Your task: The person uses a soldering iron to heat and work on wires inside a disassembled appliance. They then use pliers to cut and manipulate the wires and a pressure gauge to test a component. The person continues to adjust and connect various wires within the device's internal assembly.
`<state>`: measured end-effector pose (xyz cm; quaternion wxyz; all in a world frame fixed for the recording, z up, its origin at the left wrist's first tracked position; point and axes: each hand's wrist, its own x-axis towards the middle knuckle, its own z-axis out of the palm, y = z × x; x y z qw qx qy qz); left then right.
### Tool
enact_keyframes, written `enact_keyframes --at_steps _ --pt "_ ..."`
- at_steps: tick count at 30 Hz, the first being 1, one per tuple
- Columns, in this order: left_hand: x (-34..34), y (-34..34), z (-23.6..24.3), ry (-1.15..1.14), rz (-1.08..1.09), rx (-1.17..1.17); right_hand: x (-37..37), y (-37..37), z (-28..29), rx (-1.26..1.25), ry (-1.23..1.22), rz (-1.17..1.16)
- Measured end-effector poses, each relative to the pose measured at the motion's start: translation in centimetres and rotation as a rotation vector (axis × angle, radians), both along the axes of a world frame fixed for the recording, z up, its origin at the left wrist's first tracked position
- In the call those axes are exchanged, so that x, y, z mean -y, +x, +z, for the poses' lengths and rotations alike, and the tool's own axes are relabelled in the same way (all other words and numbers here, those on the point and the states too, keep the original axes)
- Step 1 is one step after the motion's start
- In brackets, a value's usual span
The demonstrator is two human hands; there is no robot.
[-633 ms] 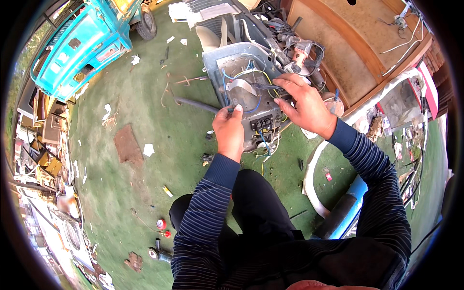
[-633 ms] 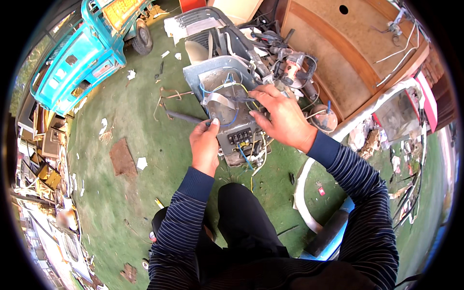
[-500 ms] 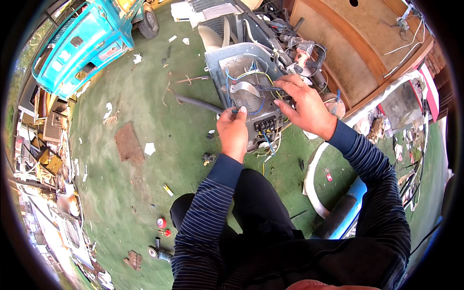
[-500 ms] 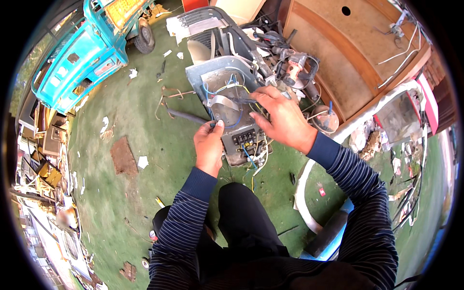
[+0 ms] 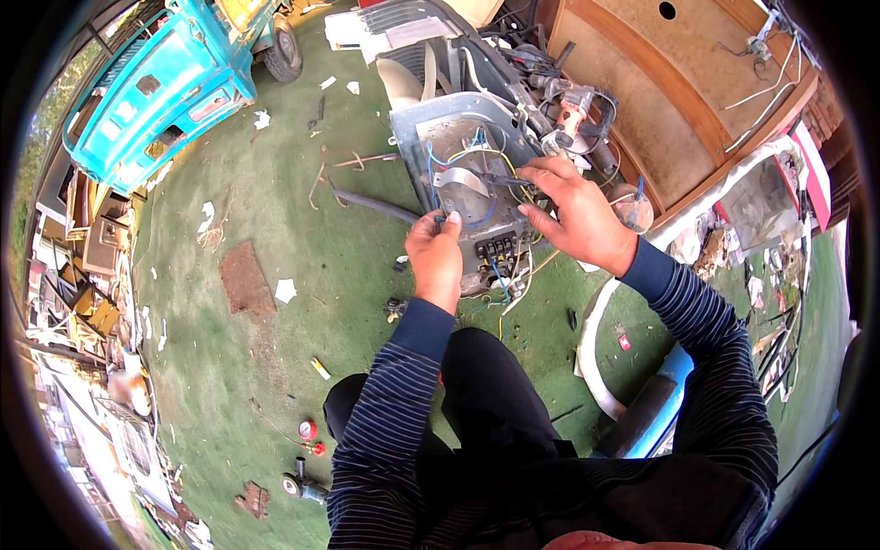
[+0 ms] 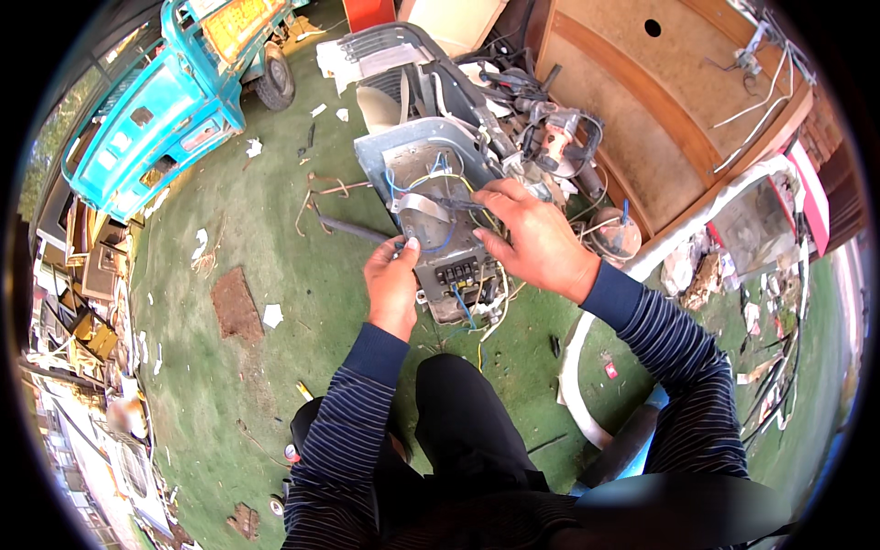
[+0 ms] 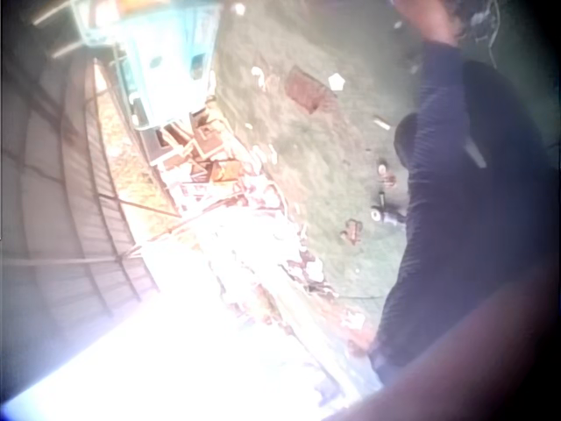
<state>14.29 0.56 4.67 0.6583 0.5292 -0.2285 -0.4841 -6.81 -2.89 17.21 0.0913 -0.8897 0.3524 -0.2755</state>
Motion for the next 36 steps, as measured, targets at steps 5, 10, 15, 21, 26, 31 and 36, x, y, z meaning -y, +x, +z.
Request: enact_keyframes --at_steps 5,10,15,21,26,31,36 --pt "-0.3 -0.9 0.0 0.0 0.064 0.036 -0.2 0.0 0.1 -0.012 0.011 0.007" --pt "-0.4 -0.6 0.1 -0.052 0.068 0.003 -0.4 -0.1 -0.1 -0.016 0.014 0.002" --pt "-0.5 -0.8 0.7 0.018 0.045 0.062 -0.5 0.0 -0.1 -0.019 0.023 -0.01" --pt "0.3 0.5 1.1 -0.052 0.122 0.079 -0.7 0.1 0.0 -0.023 0.003 -0.01" --pt "0.1 0.7 0.8 -0.021 0.029 0.126 -1.1 0.0 0.0 -0.037 -0.005 -0.036" --pt "-0.2 0.2 0.0 -0.008 0.047 0.215 -1.5 -0.3 -0.3 -0.038 -0.056 -0.053" --pt "0.2 0.7 -0.4 0.111 -0.011 0.171 -2.1 -0.7 -0.8 -0.089 -0.109 -0.113"
